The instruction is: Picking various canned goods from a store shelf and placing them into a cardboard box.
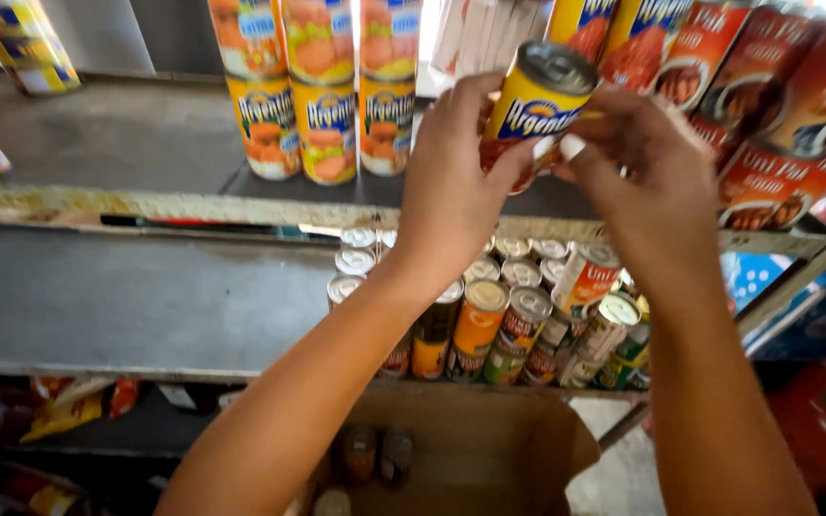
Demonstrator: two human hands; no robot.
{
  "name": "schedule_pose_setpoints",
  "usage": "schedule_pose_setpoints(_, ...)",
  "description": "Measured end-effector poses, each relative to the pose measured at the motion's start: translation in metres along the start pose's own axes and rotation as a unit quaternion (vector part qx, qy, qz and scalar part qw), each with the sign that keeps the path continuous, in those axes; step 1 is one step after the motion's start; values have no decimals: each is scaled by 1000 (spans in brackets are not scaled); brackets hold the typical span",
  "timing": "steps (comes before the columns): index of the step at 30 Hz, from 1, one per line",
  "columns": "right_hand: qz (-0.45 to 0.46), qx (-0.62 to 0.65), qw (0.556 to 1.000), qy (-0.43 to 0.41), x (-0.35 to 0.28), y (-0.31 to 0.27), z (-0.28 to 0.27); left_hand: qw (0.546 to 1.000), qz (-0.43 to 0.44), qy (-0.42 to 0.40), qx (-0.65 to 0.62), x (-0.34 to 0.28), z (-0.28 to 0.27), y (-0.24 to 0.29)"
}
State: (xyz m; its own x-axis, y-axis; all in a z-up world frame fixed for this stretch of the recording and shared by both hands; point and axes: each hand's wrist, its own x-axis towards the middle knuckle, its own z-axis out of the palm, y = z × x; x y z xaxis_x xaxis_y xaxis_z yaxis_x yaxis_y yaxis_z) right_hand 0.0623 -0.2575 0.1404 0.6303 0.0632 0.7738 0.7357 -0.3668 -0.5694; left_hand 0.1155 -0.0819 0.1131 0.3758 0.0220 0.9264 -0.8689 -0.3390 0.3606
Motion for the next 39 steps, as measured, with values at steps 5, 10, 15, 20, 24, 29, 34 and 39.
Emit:
schedule_pose_setpoints(5, 54, 33, 998, -7, -26, -36, -5, 998, 62, -6, 1, -27, -38, 33)
schedule_pose_setpoints(10, 107, -19, 993, -53, -46, -72, 12, 997, 32, -74, -11, -63, -73, 52)
schedule_pose_setpoints(15, 151, -85, 971, -163, -77, -53, 17, 990, -16, -137, 14, -104, -92, 47)
schedule_pose_setpoints(20, 203, -165, 928, -267, -108, -18, 34, 978, -81, -192, 10, -153, -102, 28)
schedule_pose_setpoints(24, 176, -113, 925, -317, -124, 0, 68, 957, -177, -228, -1, -190, -105, 12)
schedule_pose_setpoints(29, 381, -171, 839, -350, -147, 27, 105, 925, -294, -243, 4, -240, -107, -15)
schedule_pose_setpoints(34, 377, -43, 861, -337, -202, 83, 135, 912, -285, -290, 51, -270, -114, -42)
schedule_pose_setpoints(39, 403, -82, 830, -376, -232, 108, 158, 834, -386, -389, 70, -282, -118, -52)
